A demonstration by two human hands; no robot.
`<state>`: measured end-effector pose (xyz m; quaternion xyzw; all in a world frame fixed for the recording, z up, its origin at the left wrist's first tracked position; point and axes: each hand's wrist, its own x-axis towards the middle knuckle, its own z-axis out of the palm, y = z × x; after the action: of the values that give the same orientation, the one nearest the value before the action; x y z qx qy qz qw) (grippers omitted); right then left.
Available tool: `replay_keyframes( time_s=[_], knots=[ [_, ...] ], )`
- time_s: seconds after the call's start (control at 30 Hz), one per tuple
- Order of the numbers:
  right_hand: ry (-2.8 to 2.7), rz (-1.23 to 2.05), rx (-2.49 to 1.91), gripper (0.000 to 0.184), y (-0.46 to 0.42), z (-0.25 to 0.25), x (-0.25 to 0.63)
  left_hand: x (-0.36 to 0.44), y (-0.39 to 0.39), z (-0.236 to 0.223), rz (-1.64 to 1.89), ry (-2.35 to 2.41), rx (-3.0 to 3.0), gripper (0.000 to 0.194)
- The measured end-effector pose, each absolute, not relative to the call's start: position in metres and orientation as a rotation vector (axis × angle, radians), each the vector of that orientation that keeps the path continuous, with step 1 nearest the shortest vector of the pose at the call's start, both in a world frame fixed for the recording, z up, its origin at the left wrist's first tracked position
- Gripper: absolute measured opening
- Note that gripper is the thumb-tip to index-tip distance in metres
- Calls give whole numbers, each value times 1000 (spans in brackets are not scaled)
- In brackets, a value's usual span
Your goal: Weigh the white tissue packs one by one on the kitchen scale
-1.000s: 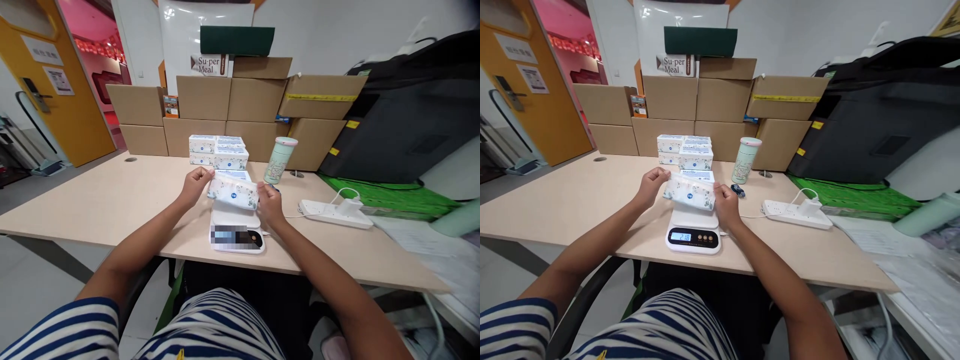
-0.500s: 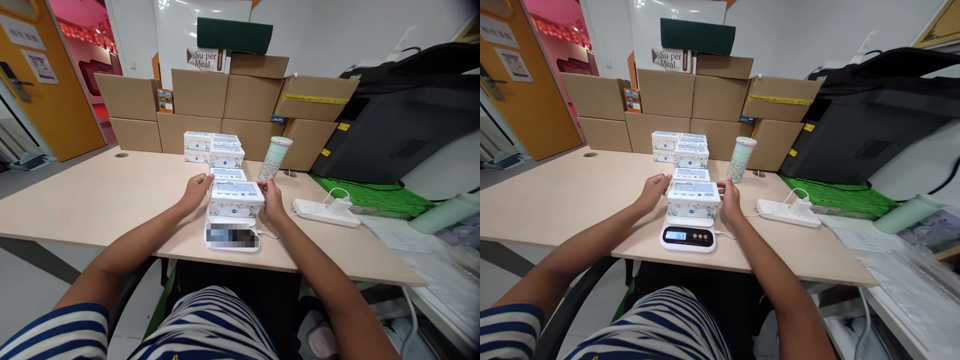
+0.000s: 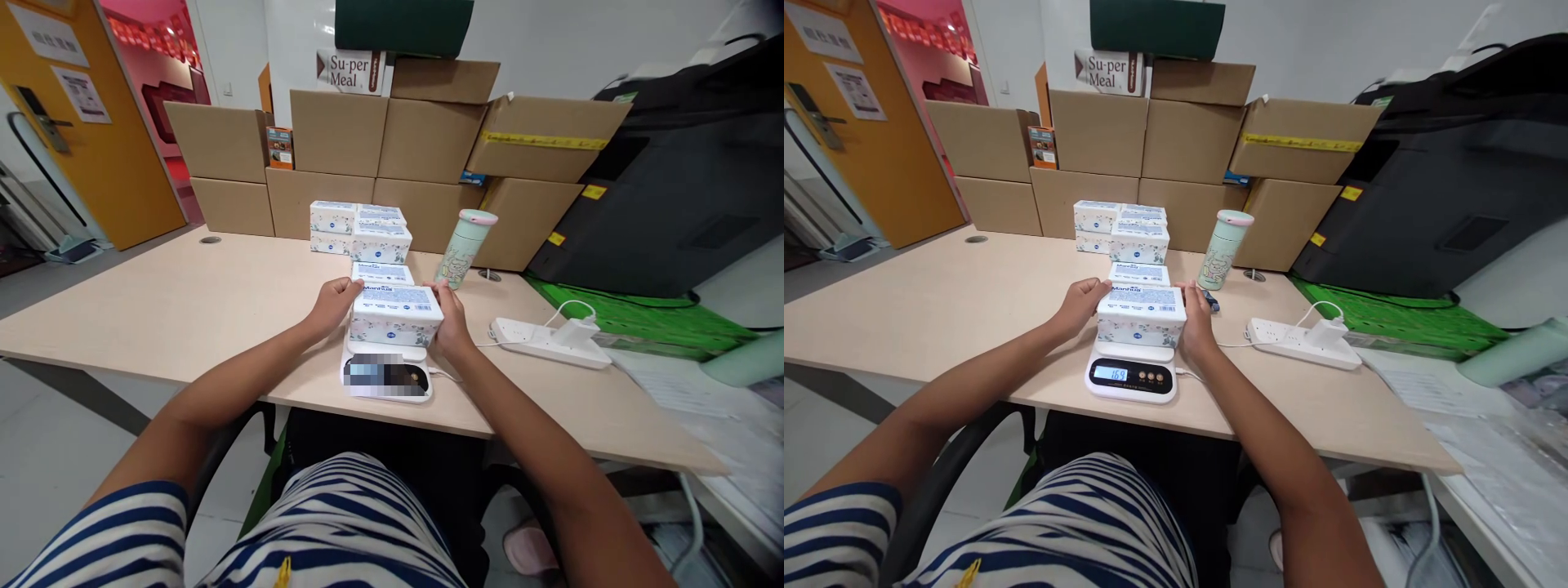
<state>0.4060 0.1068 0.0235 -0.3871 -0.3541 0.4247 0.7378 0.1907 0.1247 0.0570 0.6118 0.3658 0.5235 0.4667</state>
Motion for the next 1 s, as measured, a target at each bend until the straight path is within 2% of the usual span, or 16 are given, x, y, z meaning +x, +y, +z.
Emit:
replay_keyframes(
  time_s=[0.33, 0.53, 0.77, 1.0],
  knots=[
    [-769, 963, -859, 54, 104, 25, 406, 189, 124, 61, 1295, 973, 1531, 52],
    [-804, 947, -905, 62, 111, 20, 408, 188, 129, 59, 1343, 1022, 1518, 53],
    [-737, 771, -984, 78, 128, 22, 432, 182, 138, 60, 1435, 1061, 1475, 52],
    [-697, 773, -1027, 74, 132, 19, 438, 180, 146, 61, 1517, 1053, 1412, 54]
  ],
)
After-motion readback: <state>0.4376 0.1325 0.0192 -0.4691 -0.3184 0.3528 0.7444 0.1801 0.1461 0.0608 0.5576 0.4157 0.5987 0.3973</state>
